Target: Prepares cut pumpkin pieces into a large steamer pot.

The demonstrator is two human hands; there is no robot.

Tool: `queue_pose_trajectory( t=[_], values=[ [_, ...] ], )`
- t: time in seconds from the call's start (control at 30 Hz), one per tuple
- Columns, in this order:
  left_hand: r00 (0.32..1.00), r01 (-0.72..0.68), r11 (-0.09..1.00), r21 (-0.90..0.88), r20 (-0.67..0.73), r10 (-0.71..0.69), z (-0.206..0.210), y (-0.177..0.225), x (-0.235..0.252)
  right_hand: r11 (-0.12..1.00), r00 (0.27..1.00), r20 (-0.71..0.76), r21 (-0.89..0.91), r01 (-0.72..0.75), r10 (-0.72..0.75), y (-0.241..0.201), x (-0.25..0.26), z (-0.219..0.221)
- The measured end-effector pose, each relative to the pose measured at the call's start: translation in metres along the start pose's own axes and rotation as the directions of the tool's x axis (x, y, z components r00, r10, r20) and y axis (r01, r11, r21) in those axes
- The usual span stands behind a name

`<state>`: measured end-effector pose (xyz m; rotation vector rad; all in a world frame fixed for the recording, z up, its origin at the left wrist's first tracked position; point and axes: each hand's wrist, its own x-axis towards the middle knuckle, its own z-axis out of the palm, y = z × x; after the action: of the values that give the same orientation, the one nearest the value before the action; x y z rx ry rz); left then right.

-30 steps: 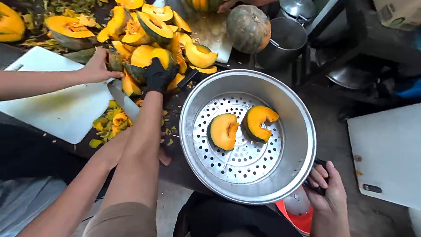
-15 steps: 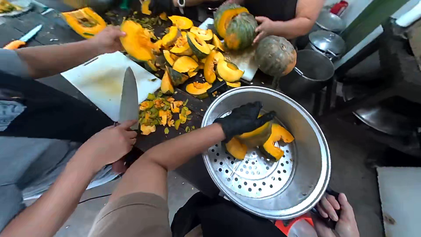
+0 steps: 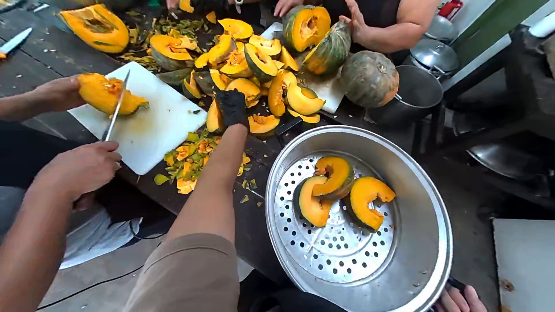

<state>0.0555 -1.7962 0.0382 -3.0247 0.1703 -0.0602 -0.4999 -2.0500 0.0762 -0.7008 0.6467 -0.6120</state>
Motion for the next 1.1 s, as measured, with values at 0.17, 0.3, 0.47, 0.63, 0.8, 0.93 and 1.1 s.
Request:
queue_pose_trajectory(
  t=[0.17,0.3,0.47,0.63,0.8,0.93,1.1],
  values=[
    [0.982,-0.130,0.991,0.042,0.143,0.123,-0.017,-0.019,0.000,1.000,1.000,-0.018,0.006,0.008,-0.008,-0.001,-0.001,0.001],
    [0.962,-0.231,0.972,0.053,0.160,0.220,-0.043,-0.021,-0.014,1.000,0.994,-0.111,-0.028,0.010,-0.013,-0.001,-0.005,0.011],
    [0.982,-0.073,0.931,-0.358,0.139,0.130,-0.094,-0.039,-0.037,0.999,0.997,-0.073,-0.033,-0.017,0.015,-0.003,0.004,0.002],
    [0.996,-0.047,0.533,-0.845,-0.001,0.085,-0.147,-0.032,-0.099,1.000,0.997,-0.072,-0.010,0.003,-0.004,-0.003,0.005,0.007],
    [0.849,-0.351,0.250,-0.902,-0.193,0.492,-0.175,0.023,-0.215,1.000,0.999,-0.046,-0.003,-0.014,0.014,-0.002,0.009,0.001],
    [0.331,-0.735,0.080,-0.673,-0.253,0.909,-0.125,0.079,-0.271,1.000,0.999,-0.032,0.026,-0.006,0.007,-0.001,0.009,0.000],
    [0.103,-0.818,-0.125,-0.561,-0.356,0.929,-0.111,0.095,-0.255,0.999,0.995,-0.103,-0.037,0.005,-0.009,0.002,0.000,0.010]
  ],
)
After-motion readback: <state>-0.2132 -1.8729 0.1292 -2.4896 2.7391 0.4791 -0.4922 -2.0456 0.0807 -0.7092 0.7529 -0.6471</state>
